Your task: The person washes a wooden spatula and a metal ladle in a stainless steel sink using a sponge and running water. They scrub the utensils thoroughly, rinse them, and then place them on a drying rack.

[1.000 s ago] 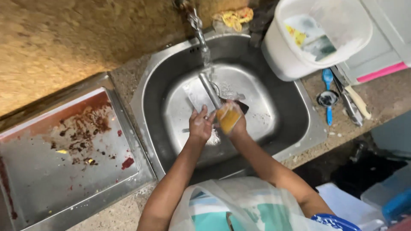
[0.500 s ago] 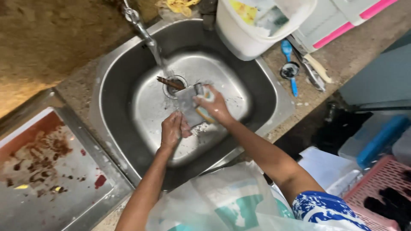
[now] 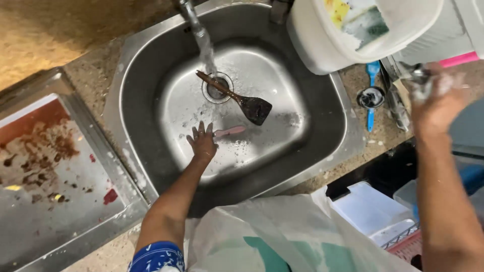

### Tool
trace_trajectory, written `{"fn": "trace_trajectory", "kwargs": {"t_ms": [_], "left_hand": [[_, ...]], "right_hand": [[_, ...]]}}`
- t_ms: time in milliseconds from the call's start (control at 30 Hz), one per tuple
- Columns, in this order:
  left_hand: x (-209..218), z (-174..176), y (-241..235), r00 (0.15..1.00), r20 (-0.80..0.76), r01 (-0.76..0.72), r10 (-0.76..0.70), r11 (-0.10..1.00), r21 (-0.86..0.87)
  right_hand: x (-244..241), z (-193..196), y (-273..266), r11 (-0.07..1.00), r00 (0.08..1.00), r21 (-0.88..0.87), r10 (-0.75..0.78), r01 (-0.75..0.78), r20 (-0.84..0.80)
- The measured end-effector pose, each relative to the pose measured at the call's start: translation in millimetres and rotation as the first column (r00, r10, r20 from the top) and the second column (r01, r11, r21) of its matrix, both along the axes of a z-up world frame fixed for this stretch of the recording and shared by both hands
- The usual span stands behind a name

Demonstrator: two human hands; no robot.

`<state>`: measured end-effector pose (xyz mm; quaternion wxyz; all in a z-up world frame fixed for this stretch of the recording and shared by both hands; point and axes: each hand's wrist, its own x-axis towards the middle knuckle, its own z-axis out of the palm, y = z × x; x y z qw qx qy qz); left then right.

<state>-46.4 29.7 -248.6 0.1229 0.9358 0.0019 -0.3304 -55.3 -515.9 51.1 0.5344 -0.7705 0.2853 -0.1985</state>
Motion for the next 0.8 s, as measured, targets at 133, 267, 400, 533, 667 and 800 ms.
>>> {"fn": "trace_trajectory", "kwargs": {"t_ms": [133, 267, 400, 533, 667, 800], "left_hand": [[-23, -19, -12, 0.98, 0.192, 0.052, -0.049, 0.999, -0.011], [-31, -29, -16, 0.948, 0.316, 0.035, -0.04, 0.999, 0.019], [-33, -34, -13, 0.974, 0.213, 0.079, -0.08, 0.997, 0.013], [-9, -14, -15, 0.992, -0.062, -0.12, 0.106, 0.944, -0.307], [13, 74, -45, 0.911, -0.223, -0.377, 0.348, 0.479, -0.792], [37, 313, -73, 0.908, -0.122, -0.338, 0.401, 0.53, -0.777]], "right_hand": [[1, -57, -17, 0.154, 0.924, -0.946, 0.306, -0.285, -0.229], [2, -55, 8, 0.56, 0.949, -0.783, 0.291, -0.271, -0.121], [2, 1, 60, 0.775, 0.926, -0.604, 0.345, -0.188, 0.154], [10, -80, 43, 0.191, 0.788, 0.796, -0.134, -0.575, 0.601], [58, -97, 204, 0.805, 0.897, 0.437, 0.247, -0.401, 0.367], [86, -167, 340, 0.637, 0.915, 0.686, 0.079, -0.352, 0.396]]}}
